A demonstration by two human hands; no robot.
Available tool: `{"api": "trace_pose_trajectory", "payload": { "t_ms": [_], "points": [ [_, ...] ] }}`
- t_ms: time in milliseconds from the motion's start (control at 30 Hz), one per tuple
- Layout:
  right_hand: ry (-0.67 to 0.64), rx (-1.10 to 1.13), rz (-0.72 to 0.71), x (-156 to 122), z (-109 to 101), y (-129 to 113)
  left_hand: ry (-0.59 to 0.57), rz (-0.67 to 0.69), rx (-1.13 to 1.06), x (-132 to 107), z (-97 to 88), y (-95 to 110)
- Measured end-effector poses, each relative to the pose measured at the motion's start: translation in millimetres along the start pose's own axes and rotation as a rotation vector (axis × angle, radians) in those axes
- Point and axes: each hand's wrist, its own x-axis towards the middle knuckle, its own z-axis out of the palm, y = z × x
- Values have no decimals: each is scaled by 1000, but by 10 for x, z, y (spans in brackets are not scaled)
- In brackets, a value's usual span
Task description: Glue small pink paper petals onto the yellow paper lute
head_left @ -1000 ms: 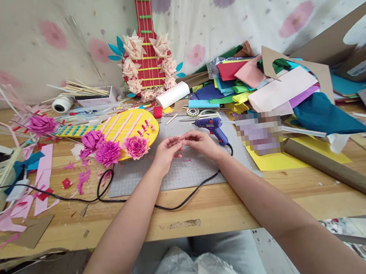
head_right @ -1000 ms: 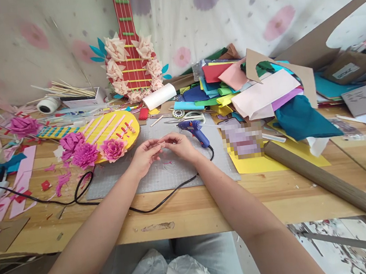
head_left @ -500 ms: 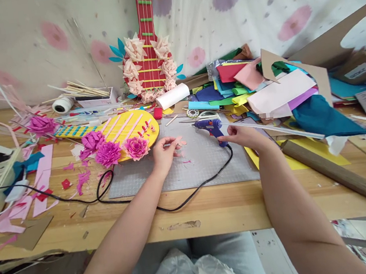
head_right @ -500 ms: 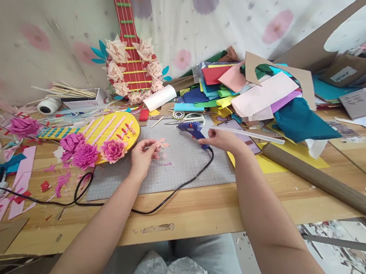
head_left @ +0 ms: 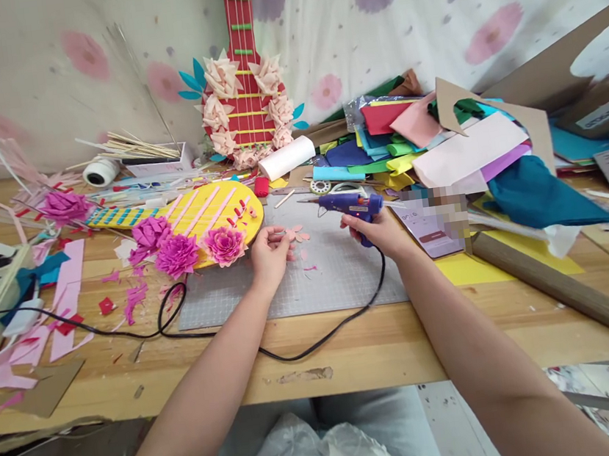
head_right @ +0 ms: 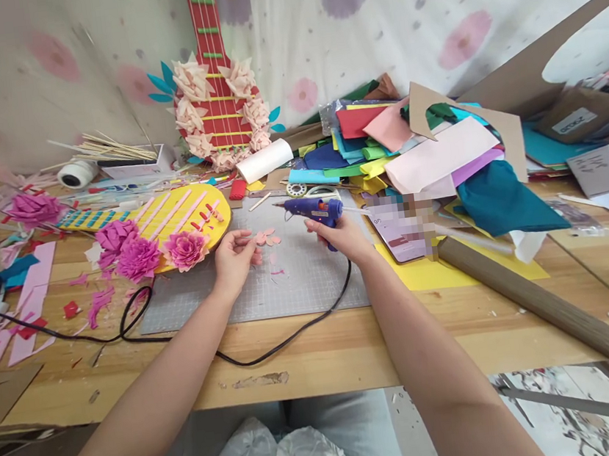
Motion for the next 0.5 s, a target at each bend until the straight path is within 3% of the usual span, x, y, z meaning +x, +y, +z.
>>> {"api": "trace_pose_trajectory", "payload": {
  "t_ms": [133, 500],
  "points": [
    [-188, -30, 7, -70, 38, -77, 3, -8, 11, -2, -4, 5],
    [-274, -115, 9, -71, 99, -73, -9, 2, 23, 20, -10, -34]
  ]
}}
